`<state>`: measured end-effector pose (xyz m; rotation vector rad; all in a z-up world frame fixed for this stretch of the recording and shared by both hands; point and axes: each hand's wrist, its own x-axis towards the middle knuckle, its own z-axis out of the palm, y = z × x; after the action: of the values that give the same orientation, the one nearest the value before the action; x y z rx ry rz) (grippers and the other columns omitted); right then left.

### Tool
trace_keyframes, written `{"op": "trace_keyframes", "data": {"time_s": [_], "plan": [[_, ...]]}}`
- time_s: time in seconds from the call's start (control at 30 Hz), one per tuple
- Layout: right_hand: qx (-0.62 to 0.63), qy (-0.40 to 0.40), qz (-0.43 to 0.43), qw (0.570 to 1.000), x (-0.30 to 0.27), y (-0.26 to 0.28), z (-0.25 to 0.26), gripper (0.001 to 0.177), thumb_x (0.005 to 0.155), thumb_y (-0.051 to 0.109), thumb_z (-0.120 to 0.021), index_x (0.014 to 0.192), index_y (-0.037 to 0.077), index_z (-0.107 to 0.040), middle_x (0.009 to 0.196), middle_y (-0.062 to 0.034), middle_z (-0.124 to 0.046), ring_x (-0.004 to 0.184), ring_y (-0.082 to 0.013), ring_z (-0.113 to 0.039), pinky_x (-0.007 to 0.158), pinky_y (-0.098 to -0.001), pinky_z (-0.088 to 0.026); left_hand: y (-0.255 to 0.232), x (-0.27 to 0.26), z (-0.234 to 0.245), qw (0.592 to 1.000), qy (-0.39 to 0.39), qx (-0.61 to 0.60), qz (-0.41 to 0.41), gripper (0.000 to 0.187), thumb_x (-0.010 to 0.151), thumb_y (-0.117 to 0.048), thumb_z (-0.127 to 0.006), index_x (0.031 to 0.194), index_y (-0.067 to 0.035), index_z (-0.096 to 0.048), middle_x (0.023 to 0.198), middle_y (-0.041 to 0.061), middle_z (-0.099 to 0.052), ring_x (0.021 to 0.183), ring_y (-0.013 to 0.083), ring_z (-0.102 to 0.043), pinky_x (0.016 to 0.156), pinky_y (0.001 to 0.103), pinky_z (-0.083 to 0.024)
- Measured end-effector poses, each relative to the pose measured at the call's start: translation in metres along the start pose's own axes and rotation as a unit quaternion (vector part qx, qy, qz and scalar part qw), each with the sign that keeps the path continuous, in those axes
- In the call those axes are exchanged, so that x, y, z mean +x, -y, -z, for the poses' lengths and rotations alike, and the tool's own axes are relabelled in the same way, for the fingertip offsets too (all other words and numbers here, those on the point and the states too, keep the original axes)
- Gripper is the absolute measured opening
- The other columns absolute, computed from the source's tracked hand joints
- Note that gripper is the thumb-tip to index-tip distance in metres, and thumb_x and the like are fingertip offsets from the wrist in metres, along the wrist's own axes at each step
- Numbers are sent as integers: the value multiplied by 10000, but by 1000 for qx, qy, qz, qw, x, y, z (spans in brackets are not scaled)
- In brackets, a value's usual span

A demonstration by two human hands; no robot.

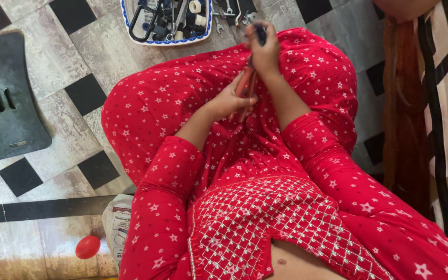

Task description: The person is sitting on the floor and manipulating a small metal lock mechanism. They use a pair of pliers to adjust and squeeze parts of the lock. A basket of tools is visible nearby.

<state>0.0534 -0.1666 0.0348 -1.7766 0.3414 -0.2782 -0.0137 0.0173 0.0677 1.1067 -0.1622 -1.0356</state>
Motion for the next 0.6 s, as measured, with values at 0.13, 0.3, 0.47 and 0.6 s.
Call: {"op": "trace_keyframes", "data": {"time_s": [0.13, 0.3, 0.47, 0.6], "plan": [[151, -61, -151, 975, 30, -24, 24, 591, 1013, 603, -619, 709, 103, -533, 644, -1, -553, 509, -125, -547, 477, -278, -459, -26, -16, -14, 997, 41, 8, 60, 1022, 841, -83, -774, 1633, -250, -150, 1010, 63, -671, 780, 198, -695, 665, 355, -598], [328, -138, -304, 884, 49, 3, 50, 578, 935, 608, -553, 716, 74, -515, 562, -59, -545, 389, -180, -536, 385, -312, -464, -38, -29, -11, 992, 44, 85, 79, 979, 867, -139, -746, 1666, -280, -198, 798, 91, -619, 602, 232, -546, 547, 407, -447], [351, -208, -13, 913, 40, 23, 44, 273, 1008, 332, -610, 967, 65, -577, 790, -84, -630, 632, -186, -637, 528, -313, -550, -31, -19, 1, 888, -188, 410, -86, 1071, 806, -223, -840, 1616, -73, -155, 1113, 148, -632, 1010, 266, -627, 911, 413, -521], [279, -128, 106, 946, 5, 56, 36, 90, 1061, 70, -635, 1149, 55, -630, 1094, -73, -664, 992, -185, -676, 853, -324, -584, -40, -13, 7, 715, -303, 622, -105, 1077, 679, -286, -867, 1532, 30, -291, 1295, 185, -548, 1201, 331, -519, 974, 467, -423]]}}
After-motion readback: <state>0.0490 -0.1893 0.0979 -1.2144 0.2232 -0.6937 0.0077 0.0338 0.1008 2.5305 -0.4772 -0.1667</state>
